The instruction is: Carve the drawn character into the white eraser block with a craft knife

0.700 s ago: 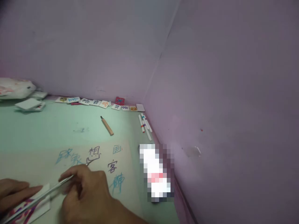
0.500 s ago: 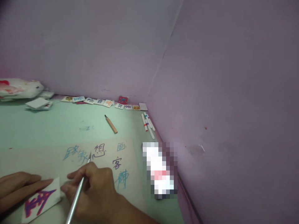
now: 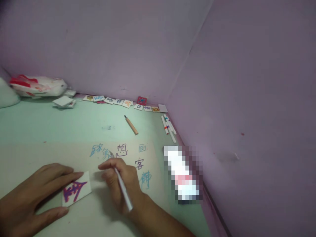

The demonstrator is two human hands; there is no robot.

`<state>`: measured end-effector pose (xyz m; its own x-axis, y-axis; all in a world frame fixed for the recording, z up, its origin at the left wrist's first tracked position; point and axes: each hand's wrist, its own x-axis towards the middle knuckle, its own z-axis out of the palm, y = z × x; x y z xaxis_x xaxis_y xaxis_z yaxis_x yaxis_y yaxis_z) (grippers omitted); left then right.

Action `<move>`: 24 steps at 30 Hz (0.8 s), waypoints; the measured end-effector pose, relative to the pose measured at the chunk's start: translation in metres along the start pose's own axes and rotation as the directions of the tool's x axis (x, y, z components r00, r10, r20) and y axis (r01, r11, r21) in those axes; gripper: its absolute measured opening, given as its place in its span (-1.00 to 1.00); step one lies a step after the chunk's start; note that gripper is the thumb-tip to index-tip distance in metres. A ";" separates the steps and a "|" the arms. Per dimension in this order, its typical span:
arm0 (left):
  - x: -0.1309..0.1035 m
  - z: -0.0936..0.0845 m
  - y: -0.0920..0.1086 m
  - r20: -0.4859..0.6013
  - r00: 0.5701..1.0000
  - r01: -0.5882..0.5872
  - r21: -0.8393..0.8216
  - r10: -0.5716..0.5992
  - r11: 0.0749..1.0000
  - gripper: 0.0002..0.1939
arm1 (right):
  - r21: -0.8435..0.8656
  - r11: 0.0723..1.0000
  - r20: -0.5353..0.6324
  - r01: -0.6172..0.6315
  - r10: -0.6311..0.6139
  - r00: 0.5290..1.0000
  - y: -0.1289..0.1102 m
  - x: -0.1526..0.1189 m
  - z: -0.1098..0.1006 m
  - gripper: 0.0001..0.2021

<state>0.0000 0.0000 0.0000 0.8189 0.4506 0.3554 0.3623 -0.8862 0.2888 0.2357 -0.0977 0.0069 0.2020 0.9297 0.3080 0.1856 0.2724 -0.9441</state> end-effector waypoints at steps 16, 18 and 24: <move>0.012 -0.010 0.024 0.077 0.993 0.110 -0.239 -0.094 0.965 -0.55 | 0.291 0.864 0.053 -0.412 0.415 0.908 -0.021 0.007 0.020 -0.74; 0.011 -0.007 0.024 0.069 0.992 0.115 -0.187 -0.104 0.976 -0.55 | 0.293 0.869 0.050 -0.399 0.402 0.914 -0.020 0.012 0.028 -0.67; -0.003 0.014 0.018 -0.033 0.991 0.129 -0.011 -0.129 0.992 -0.37 | 0.239 0.911 0.041 -0.335 0.336 0.941 -0.010 0.015 0.028 -0.66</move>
<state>0.0100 -0.0194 -0.0081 0.7503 0.5646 0.3439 0.4598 -0.8195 0.3421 0.2100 -0.0795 0.0179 0.2131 0.9765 -0.0317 -0.1289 -0.0041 -0.9917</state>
